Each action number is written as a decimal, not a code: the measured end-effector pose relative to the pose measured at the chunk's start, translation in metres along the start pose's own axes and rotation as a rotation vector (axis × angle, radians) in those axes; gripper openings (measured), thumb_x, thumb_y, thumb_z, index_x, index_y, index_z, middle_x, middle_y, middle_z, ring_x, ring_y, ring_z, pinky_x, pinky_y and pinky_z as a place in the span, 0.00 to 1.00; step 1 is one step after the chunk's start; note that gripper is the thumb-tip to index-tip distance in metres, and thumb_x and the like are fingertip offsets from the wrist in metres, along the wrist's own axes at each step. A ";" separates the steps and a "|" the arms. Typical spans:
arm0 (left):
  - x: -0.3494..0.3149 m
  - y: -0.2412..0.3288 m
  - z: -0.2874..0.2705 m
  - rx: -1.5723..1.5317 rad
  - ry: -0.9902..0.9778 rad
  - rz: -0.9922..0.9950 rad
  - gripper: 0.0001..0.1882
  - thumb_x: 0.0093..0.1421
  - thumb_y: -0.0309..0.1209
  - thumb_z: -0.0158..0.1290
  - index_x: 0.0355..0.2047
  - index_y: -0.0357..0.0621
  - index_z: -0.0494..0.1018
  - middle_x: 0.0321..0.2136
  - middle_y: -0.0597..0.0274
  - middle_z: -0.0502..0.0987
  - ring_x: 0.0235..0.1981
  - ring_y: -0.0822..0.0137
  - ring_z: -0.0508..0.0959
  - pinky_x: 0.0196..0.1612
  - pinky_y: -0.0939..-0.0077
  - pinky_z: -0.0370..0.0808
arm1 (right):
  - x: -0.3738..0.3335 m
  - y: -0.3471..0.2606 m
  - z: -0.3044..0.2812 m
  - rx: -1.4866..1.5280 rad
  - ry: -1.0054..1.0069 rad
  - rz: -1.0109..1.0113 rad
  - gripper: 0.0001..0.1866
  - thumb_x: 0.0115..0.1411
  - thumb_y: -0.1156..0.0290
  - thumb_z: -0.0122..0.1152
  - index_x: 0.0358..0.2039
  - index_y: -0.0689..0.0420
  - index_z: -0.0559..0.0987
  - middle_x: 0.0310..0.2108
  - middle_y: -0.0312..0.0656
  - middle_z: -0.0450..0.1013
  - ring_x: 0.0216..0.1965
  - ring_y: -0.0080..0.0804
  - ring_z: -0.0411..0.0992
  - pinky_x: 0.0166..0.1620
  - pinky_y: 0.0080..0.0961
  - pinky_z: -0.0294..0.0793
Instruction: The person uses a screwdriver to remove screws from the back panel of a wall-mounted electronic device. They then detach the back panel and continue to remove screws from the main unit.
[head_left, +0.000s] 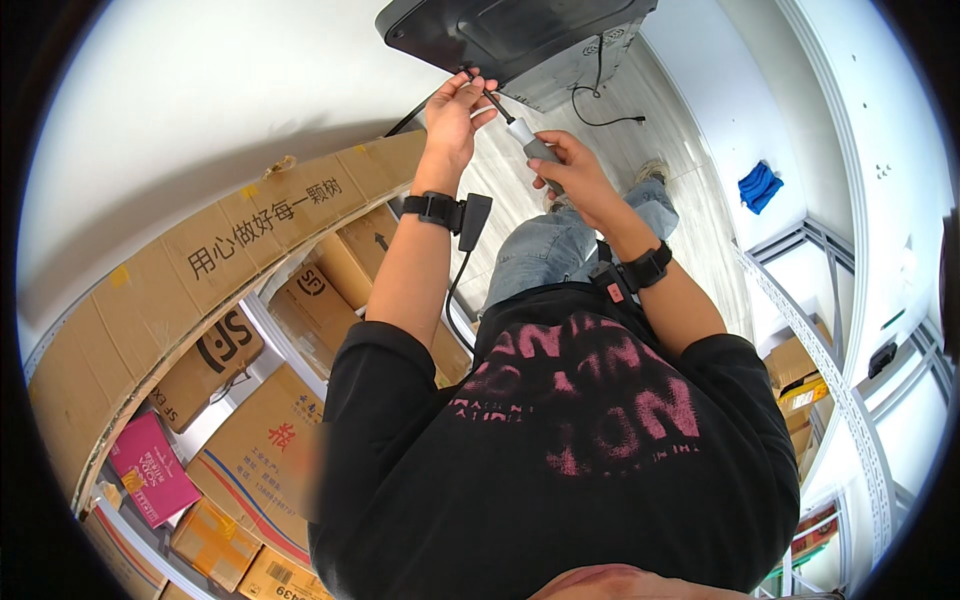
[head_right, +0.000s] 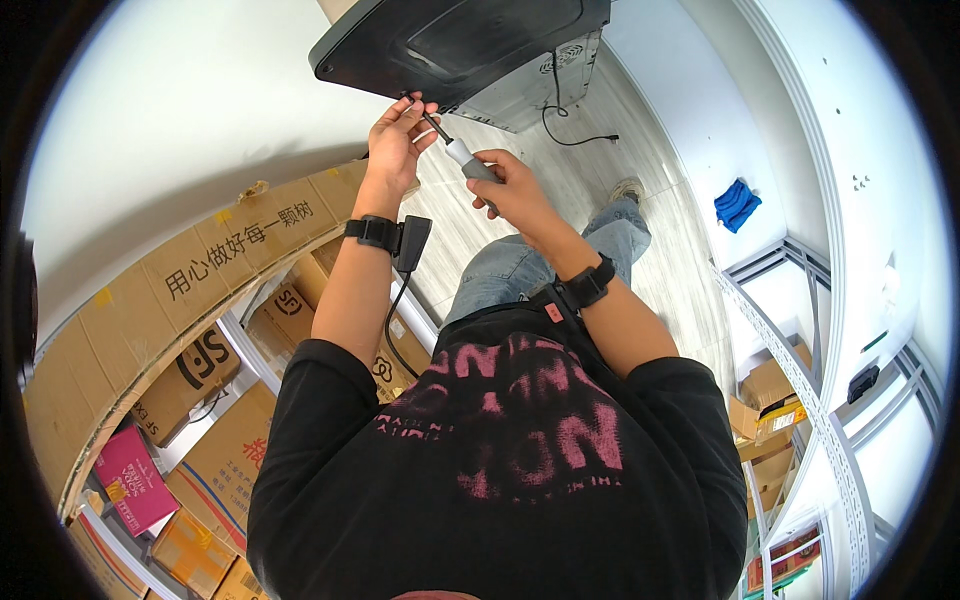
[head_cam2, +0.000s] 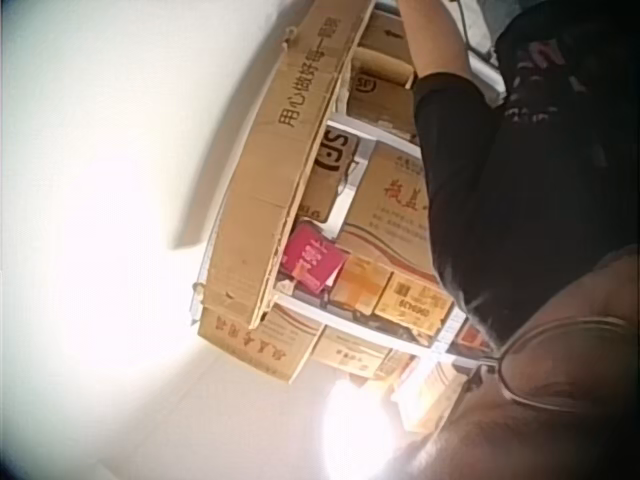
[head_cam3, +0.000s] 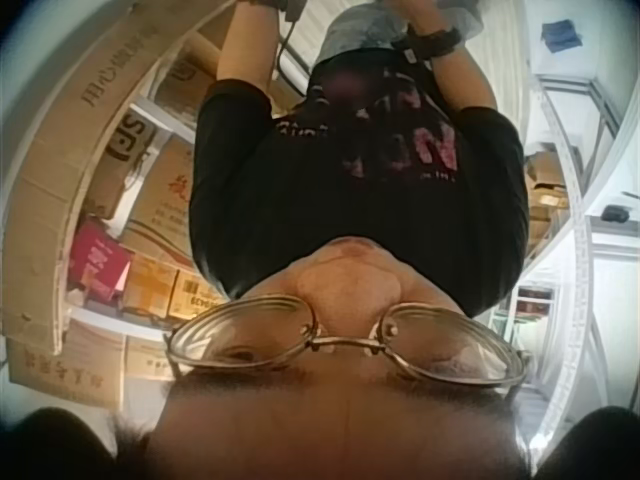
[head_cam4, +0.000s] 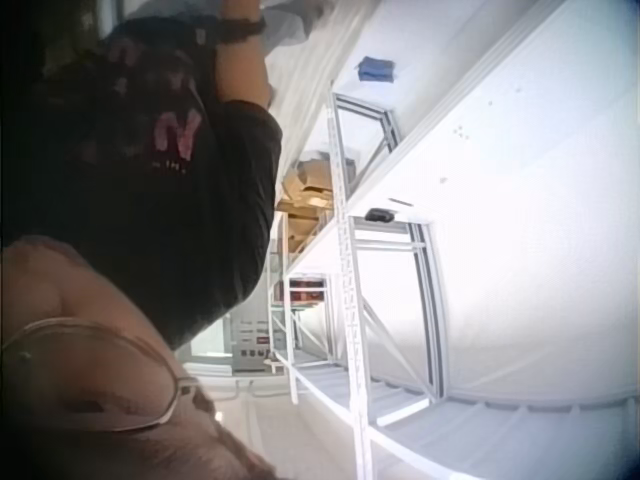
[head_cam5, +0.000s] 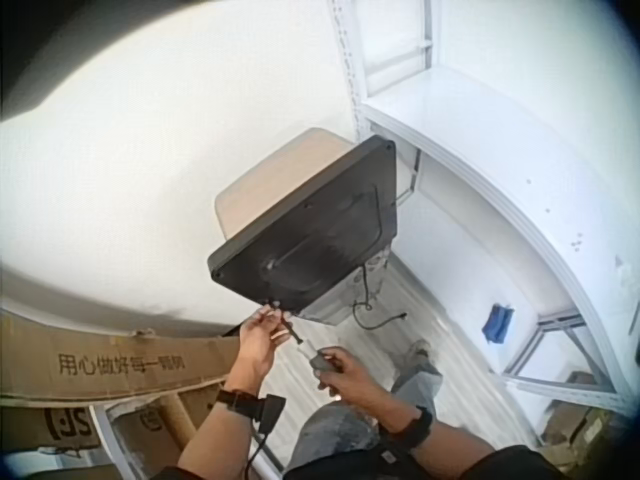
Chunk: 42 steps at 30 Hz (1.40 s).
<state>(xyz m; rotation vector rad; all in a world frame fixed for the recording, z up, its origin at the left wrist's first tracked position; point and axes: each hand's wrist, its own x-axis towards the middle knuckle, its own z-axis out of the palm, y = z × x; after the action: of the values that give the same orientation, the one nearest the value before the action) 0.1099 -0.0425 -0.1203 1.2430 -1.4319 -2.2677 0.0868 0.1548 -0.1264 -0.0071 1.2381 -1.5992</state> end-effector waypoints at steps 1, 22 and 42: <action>0.000 0.000 0.000 -0.001 0.003 -0.002 0.09 0.58 0.24 0.52 0.40 0.42 0.68 0.32 0.58 0.78 0.25 0.75 0.76 0.25 0.83 0.77 | 0.000 0.000 0.000 0.006 -0.004 0.004 0.24 0.54 0.74 0.59 0.52 0.61 0.65 0.36 0.38 0.69 0.30 0.23 0.70 0.28 0.19 0.65; 0.007 -0.007 -0.005 -0.048 0.051 0.011 0.09 0.57 0.26 0.55 0.37 0.41 0.69 0.29 0.62 0.75 0.26 0.68 0.79 0.24 0.82 0.79 | 0.001 0.006 0.004 -0.121 0.032 -0.148 0.23 0.52 0.77 0.58 0.51 0.58 0.68 0.39 0.41 0.65 0.38 0.25 0.67 0.35 0.22 0.77; 0.003 0.000 -0.001 -0.053 0.028 -0.020 0.06 0.62 0.27 0.49 0.39 0.41 0.71 0.31 0.60 0.75 0.32 0.64 0.80 0.31 0.78 0.80 | -0.005 -0.004 0.004 0.008 0.021 -0.068 0.23 0.55 0.72 0.56 0.52 0.55 0.67 0.36 0.40 0.67 0.36 0.27 0.71 0.30 0.24 0.74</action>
<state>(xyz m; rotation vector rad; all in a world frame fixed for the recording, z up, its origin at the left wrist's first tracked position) 0.1088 -0.0446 -0.1221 1.2735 -1.3469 -2.2767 0.0888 0.1552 -0.1189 -0.0281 1.2593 -1.6666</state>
